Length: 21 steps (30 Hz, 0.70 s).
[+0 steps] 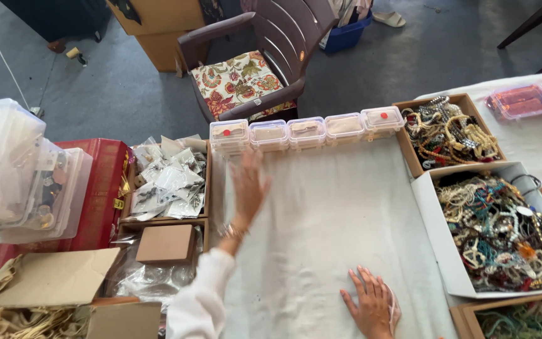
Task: The recorder inspects jewelry items, specifically a necklace, and organizes them on a workstation alongside various containers and boxes of beads.
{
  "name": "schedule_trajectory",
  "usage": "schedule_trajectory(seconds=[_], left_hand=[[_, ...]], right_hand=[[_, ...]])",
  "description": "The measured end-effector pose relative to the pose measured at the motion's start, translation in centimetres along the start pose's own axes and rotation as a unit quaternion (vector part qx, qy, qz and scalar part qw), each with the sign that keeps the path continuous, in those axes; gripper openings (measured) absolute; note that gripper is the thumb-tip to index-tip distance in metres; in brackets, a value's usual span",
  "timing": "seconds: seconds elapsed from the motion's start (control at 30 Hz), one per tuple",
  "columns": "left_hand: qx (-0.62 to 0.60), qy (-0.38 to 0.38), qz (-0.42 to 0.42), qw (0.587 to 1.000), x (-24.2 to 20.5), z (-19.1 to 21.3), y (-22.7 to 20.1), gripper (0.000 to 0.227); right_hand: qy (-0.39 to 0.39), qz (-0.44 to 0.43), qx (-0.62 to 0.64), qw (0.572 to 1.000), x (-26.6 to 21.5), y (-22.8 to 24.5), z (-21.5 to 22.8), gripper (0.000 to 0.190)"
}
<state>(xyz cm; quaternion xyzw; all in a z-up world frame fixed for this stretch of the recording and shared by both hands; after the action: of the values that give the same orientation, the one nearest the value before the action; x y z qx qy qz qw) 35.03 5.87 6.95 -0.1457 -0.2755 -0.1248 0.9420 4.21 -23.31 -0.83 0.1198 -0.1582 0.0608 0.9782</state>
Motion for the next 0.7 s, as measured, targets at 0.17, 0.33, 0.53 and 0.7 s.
schedule_trajectory(seconds=[0.17,0.33,0.53,0.7], left_hand=[[-0.246,0.122,-0.013,0.961,-18.1,3.4,-11.4,0.093],[-0.235,0.218,-0.030,0.947,-29.0,8.7,-17.7,0.101],[-0.191,0.238,0.005,0.952,-31.0,8.6,-17.8,0.091],[-0.109,0.165,0.020,0.980,-31.7,6.8,-17.1,0.069]], right_hand=[[-0.018,-0.002,0.013,1.000,0.4,0.8,1.3,0.059],[-0.033,-0.001,0.013,0.999,0.8,0.8,1.4,0.060],[-0.007,-0.005,-0.004,1.000,1.1,0.0,1.7,0.041],[0.052,-0.007,0.000,0.999,0.0,-4.4,9.1,0.018]])
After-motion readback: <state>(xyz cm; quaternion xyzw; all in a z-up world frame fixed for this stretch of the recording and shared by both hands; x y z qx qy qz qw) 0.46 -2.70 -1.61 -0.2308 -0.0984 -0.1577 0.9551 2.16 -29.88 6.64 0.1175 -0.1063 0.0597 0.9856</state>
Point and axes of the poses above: each hand's wrist, its own x-axis towards the middle knuckle, its own z-axis out of the back of the hand, y = z × x, the point moved 2 cm from there along x, towards the middle knuckle, and after that the axes turned 7 degrees about z, right-handed, at the moved point
